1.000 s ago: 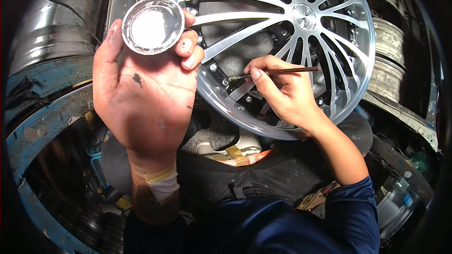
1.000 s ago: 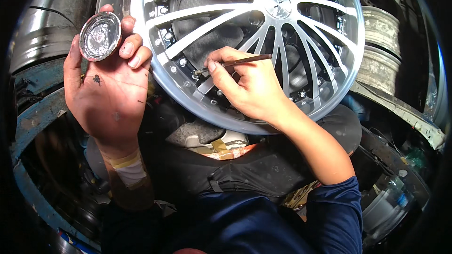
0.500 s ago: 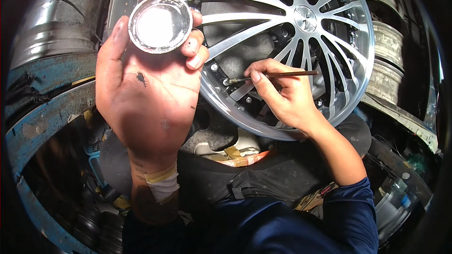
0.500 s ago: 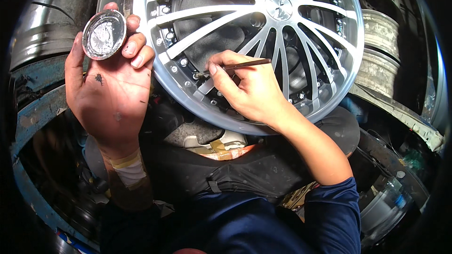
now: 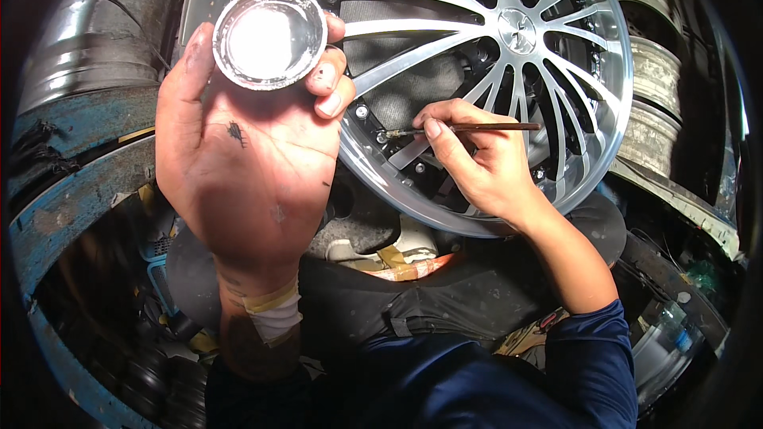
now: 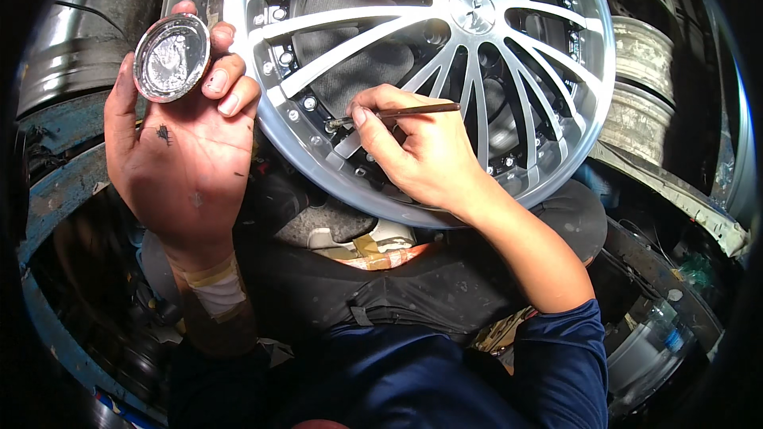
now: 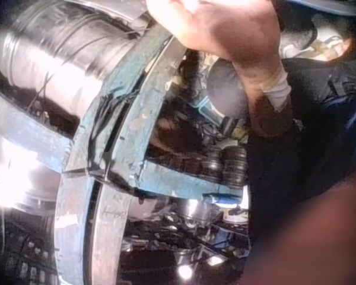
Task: The person paints the details of a chrome car rim using a fine brush and a small container of silver paint.
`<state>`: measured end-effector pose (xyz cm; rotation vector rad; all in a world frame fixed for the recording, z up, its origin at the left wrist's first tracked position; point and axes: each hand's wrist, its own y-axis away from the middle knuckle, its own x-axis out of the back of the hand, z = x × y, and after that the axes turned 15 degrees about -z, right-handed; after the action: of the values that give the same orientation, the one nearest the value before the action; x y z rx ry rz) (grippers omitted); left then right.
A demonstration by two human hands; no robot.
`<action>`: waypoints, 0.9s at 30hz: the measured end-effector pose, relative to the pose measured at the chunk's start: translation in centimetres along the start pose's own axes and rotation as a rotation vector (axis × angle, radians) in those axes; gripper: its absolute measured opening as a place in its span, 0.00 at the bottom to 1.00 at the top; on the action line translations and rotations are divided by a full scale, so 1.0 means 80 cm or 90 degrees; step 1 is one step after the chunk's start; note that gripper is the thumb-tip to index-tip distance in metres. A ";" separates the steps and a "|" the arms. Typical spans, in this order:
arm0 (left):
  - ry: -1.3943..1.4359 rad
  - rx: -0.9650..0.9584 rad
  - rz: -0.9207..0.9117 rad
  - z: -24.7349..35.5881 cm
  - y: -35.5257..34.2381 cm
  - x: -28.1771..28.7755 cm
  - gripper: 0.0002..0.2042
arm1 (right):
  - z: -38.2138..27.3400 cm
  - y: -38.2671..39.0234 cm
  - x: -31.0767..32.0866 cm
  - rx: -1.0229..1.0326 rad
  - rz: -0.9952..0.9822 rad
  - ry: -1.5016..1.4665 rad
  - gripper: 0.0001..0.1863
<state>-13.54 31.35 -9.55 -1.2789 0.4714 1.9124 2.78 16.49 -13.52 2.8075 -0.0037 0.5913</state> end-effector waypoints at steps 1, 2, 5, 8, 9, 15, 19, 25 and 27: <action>0.000 0.000 0.001 0.000 0.000 0.000 0.25 | -0.001 -0.001 0.000 -0.001 0.009 0.002 0.08; -0.003 -0.002 -0.003 0.000 0.000 -0.001 0.25 | -0.001 -0.001 -0.001 -0.001 0.009 0.002 0.08; -0.010 -0.003 -0.001 0.002 0.000 -0.001 0.25 | -0.001 -0.002 -0.002 0.007 0.008 0.003 0.08; -0.011 -0.002 0.000 0.002 0.000 -0.001 0.25 | -0.001 -0.001 0.000 -0.006 -0.004 0.005 0.08; -0.011 -0.002 -0.002 0.002 0.000 -0.001 0.25 | 0.000 -0.001 0.000 -0.005 -0.003 0.007 0.08; -0.009 0.000 -0.004 0.003 0.000 -0.001 0.25 | 0.001 -0.002 -0.001 0.006 0.002 0.004 0.07; -0.027 -0.050 -0.004 -0.013 0.004 -0.002 0.25 | 0.002 -0.001 -0.001 0.008 0.010 0.008 0.07; -0.030 -0.082 -0.003 -0.018 0.005 -0.001 0.25 | -0.003 0.002 0.005 -0.036 -0.039 0.029 0.11; -0.030 -0.083 -0.004 -0.018 0.005 -0.001 0.25 | -0.001 0.002 0.005 -0.029 -0.036 0.033 0.11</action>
<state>-12.92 30.12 -10.13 -1.3124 0.3230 1.9903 3.12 16.42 -13.24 2.7371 0.0721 0.6421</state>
